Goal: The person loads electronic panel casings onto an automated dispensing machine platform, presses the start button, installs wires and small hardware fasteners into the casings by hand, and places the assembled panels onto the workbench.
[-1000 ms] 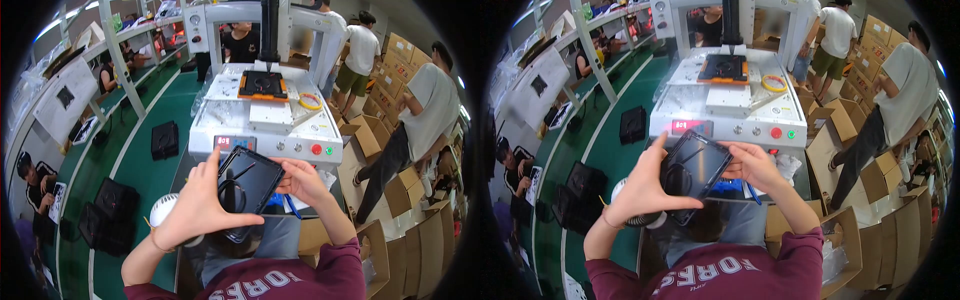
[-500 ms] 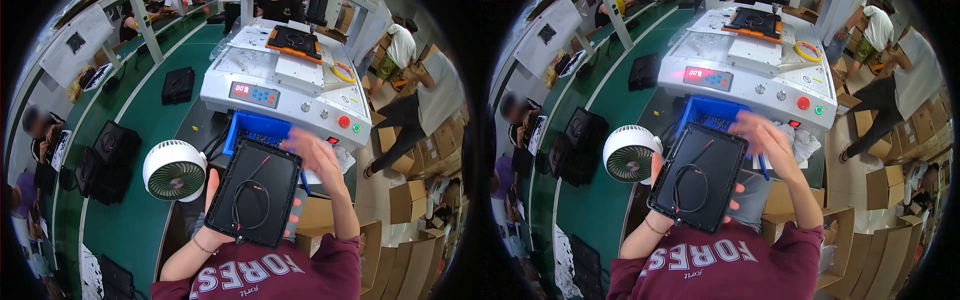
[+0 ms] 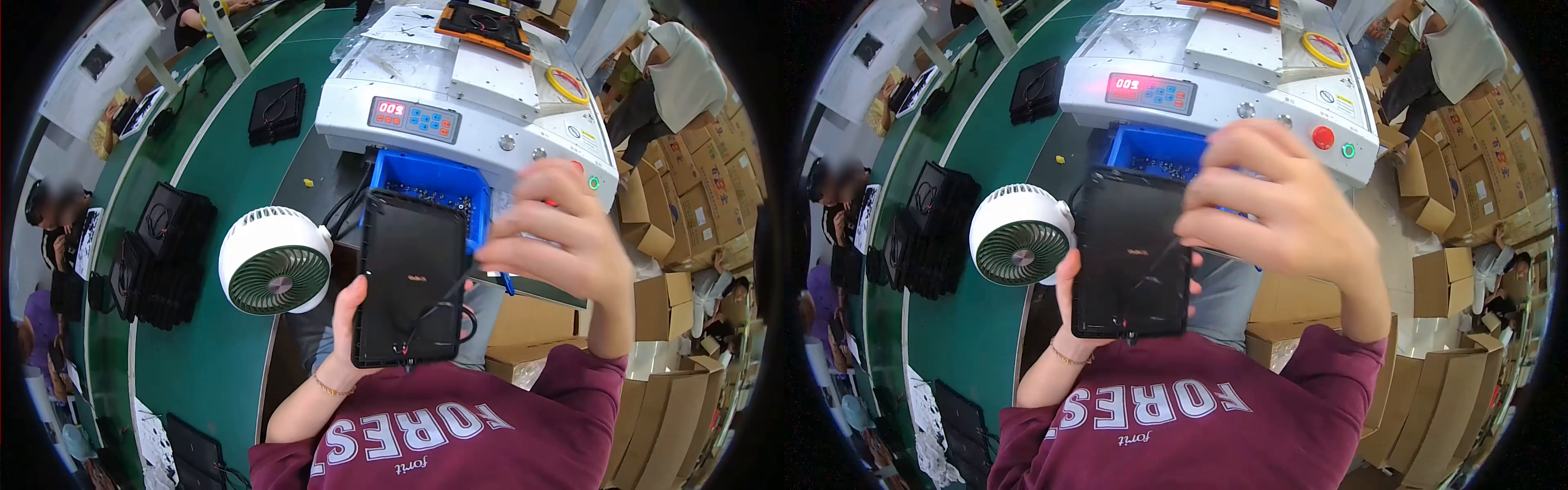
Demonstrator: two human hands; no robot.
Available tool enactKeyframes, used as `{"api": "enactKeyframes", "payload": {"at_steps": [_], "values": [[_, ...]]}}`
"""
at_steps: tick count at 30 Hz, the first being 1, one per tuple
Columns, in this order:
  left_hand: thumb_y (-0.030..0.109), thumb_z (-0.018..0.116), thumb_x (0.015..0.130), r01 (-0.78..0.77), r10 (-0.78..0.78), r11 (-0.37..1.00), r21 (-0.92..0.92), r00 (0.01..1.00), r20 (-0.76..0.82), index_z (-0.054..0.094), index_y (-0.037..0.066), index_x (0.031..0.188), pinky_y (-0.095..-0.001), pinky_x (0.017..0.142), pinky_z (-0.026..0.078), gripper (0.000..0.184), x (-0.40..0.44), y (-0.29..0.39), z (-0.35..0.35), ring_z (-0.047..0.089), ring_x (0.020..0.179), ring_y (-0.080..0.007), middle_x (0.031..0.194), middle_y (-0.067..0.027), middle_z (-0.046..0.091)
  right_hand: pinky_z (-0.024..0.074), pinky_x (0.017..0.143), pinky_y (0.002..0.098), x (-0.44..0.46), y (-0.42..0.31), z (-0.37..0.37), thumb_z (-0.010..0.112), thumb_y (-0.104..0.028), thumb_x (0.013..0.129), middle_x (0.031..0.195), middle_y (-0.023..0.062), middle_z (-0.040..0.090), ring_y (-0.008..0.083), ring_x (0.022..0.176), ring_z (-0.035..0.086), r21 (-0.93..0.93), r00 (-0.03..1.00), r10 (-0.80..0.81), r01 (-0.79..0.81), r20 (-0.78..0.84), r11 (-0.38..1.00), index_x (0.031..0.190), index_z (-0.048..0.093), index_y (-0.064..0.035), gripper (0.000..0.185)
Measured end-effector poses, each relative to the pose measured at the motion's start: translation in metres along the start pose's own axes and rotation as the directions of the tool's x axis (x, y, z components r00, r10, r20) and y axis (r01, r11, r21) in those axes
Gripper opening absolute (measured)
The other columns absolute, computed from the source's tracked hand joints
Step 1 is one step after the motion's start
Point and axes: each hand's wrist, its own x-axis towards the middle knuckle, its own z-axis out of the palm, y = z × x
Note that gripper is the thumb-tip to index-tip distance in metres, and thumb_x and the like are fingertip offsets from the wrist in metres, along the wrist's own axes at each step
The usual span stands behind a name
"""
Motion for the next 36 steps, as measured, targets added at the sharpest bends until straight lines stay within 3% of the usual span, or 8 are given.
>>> {"api": "enactKeyframes", "payload": {"at_steps": [3, 8, 12, 15, 19, 20, 28, 36], "values": [[0.065, 0.041, 0.088, -0.248, 0.232, 0.952, 0.181, 0.967, 0.102, 0.021, -0.001, 0.149, -0.0511, 0.101, 0.045, 0.091, 0.002, 0.021, 0.006, 0.05, 0.122, -0.0389, 0.14, -0.028, 0.038, 0.046, 0.067, 0.0371, 0.006, -0.043, -0.037, 0.073, -0.017, 0.054, 0.077, 0.0004, 0.059, 0.0233, 0.077, 0.055, -0.155, 0.987, 0.157, -0.154, 0.011, 0.976, 0.08, 0.067, -0.0078, 0.028], [0.072, 0.046, 0.082, -0.545, 0.548, 0.831, 0.107, 0.836, 0.006, 0.016, 0.006, 0.153, -0.0644, 0.108, 0.031, 0.101, 0.001, 0.048, 0.011, 0.036, 0.134, -0.0468, 0.148, -0.0327, 0.026, 0.0481, 0.067, 0.0361, -0.025, -0.07, -0.011, 0.077, -0.017, 0.068, 0.084, 0.0038, 0.062, 0.0232, 0.075, 0.058, 0.349, 0.936, 0.209, -0.303, 0.282, 0.887, 0.093, 0.066, -0.0054, 0.029], [0.055, 0.056, 0.076, -0.551, 0.549, 0.814, 0.182, 0.833, 0.067, 0.015, 0.004, 0.153, -0.0577, 0.11, 0.032, 0.101, 0.005, 0.041, 0.005, 0.032, 0.137, -0.0442, 0.152, -0.028, 0.023, 0.0549, 0.081, 0.0415, -0.033, -0.085, 0.024, 0.079, -0.01, 0.077, 0.094, 0.0079, 0.065, 0.0266, 0.088, 0.066, 0.524, 0.848, 0.372, -0.526, 0.377, 0.67, 0.11, 0.061, -0.0009, 0.038], [0.053, 0.061, 0.073, -0.519, 0.535, 0.769, 0.373, 0.842, 0.069, 0.015, 0.003, 0.152, -0.0564, 0.109, 0.034, 0.104, 0.007, 0.033, -0.002, 0.032, 0.137, -0.0437, 0.152, -0.0284, 0.022, 0.0558, 0.083, 0.0327, -0.026, -0.106, 0.047, 0.07, -0.006, 0.086, 0.103, 0.0116, 0.061, 0.0211, 0.089, 0.069, 0.75, 0.697, 0.631, -0.607, 0.341, 0.264, 0.117, 0.057, -0.0016, 0.034], [0.053, 0.057, 0.074, -0.489, 0.504, 0.847, 0.21, 0.864, -0.02, 0.018, 0.002, 0.151, -0.0556, 0.108, 0.037, 0.101, 0.009, 0.027, -0.005, 0.035, 0.136, -0.0433, 0.149, -0.0295, 0.027, 0.057, 0.076, 0.0286, -0.026, -0.106, 0.073, 0.064, 0.001, 0.088, 0.106, 0.0137, 0.06, 0.0175, 0.085, 0.07, 0.699, 0.619, 0.615, -0.699, 0.488, 0.15, 0.111, 0.06, 0.0014, 0.023], [0.053, 0.057, 0.074, -0.488, 0.502, 0.852, 0.189, 0.864, -0.034, 0.018, 0.002, 0.151, -0.0556, 0.108, 0.037, 0.101, 0.009, 0.028, -0.007, 0.035, 0.136, -0.0432, 0.149, -0.0296, 0.027, 0.0551, 0.073, 0.0269, -0.022, -0.104, 0.073, 0.063, 0.0, 0.09, 0.102, 0.0117, 0.061, 0.0145, 0.087, 0.068, 0.673, 0.527, 0.596, -0.739, 0.605, -0.03, 0.106, 0.06, 0.0033, 0.017], [0.057, 0.054, 0.07, -0.556, 0.59, 0.783, 0.279, 0.805, -0.052, 0.019, 0.006, 0.152, -0.0601, 0.109, 0.033, 0.102, 0.011, 0.023, -0.018, 0.038, 0.134, -0.0418, 0.147, -0.0284, 0.03, 0.0446, 0.067, 0.0224, -0.038, -0.109, 0.134, 0.064, 0.0, 0.091, 0.088, 0.0062, 0.061, 0.0077, 0.077, 0.055, 0.878, 0.571, 0.673, -0.378, 0.47, -0.293, 0.086, 0.059, 0.0025, 0.007], [0.046, 0.058, 0.065, -0.574, 0.597, 0.792, 0.208, 0.8, -0.067, 0.017, 0.004, 0.152, -0.0544, 0.111, 0.033, 0.104, 0.006, 0.018, -0.017, 0.036, 0.136, -0.0402, 0.149, -0.028, 0.026, 0.0483, 0.07, 0.0224, -0.043, -0.109, 0.147, 0.069, -0.003, 0.088, 0.085, 0.0046, 0.065, 0.0083, 0.079, 0.06, 0.808, 0.466, 0.663, -0.406, 0.585, -0.427, 0.083, 0.061, 0.0012, 0.011]]}}
